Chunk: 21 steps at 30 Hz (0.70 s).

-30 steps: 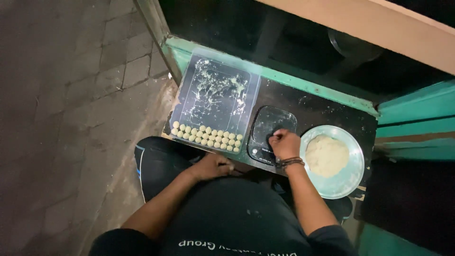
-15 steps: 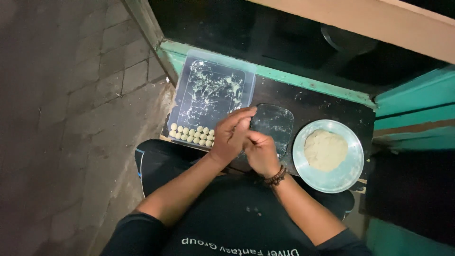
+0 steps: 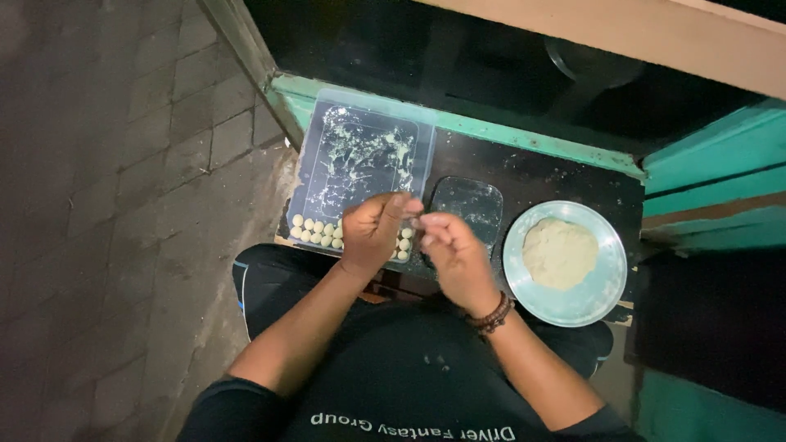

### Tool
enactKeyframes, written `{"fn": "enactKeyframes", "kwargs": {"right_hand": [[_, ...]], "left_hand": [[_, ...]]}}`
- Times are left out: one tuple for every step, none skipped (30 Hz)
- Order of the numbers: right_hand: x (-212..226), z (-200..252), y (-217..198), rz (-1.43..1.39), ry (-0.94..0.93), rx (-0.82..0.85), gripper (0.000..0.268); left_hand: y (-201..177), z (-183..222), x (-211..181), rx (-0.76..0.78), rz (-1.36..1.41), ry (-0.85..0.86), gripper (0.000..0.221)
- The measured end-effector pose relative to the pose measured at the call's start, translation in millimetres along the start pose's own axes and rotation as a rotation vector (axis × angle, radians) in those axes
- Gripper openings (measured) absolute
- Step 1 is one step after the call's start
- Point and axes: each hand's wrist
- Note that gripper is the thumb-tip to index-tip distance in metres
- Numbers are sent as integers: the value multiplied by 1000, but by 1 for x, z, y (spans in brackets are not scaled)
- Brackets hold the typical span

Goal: The person is weighing small portions of dough on a digital scale, rolling them into balls, and arranging them in rows on a tray.

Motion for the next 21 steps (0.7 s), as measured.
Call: {"fn": "enactKeyframes", "kwargs": {"right_hand": [[4,1,0,-199,105,-121,29],[9,1,1,-397,210,-242,32],[-12,1,6,-396,210,-246,32],[-33,2,11,-581,168,-229,43],[-53,2,16,-765,125,-211,56],[-30,-2,15,-764,120,-212,56],[-7,-7,14,-790,146,-218,59],[16,-11,13,-817,172,-224,62],[38,-12,8,-815,168,-225,62],[60,-14,4,-856,210,-237,67],[82,-16,0,-896,253,-248,72],[90,-18,-1,-896,257,-248,72],[98,-19,-2,-1088,285,-310,81],[106,-22,-2,-1281,311,-372,91],[103,-19,-1,-1281,314,-371,91],[100,-18,-1,-1285,302,-362,90],[98,-17,-1,-1289,291,-352,90],[96,-11,-1,-1288,285,-354,90],[94,-6,1,-1292,270,-338,89],[92,0,4,-1299,263,-316,88],[87,3,-2,-1299,264,-311,88]], "left_hand": [[2,3,-1,7,-15,89,17],[4,6,-2,13,-30,178,16],[14,7,-3,17,-29,178,16],[23,8,-4,115,-78,382,15],[32,9,-5,213,-127,586,22],[33,12,-12,214,-125,590,22],[34,15,-20,296,-202,585,38],[35,18,-28,379,-279,579,53],[34,20,-26,380,-277,583,53],[34,21,-23,428,-393,589,71],[33,22,-20,476,-509,594,89],[38,37,-18,476,-509,590,89],[43,52,-15,495,-407,590,90],[48,67,-13,512,-307,590,95],[46,60,-22,511,-308,588,95],[45,51,-32,526,-346,705,92],[45,43,-42,541,-384,823,91],[44,31,-40,543,-381,829,91],[42,19,-37,507,-450,845,93],[38,8,-34,464,-524,854,94],[39,6,-30,460,-527,855,94]]}}
Point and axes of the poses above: each hand's wrist, its own z-axis away from the middle knuckle, its own y-axis out of the palm, x = y × z, and after that the axes turned 8 degrees about -y, right-handed
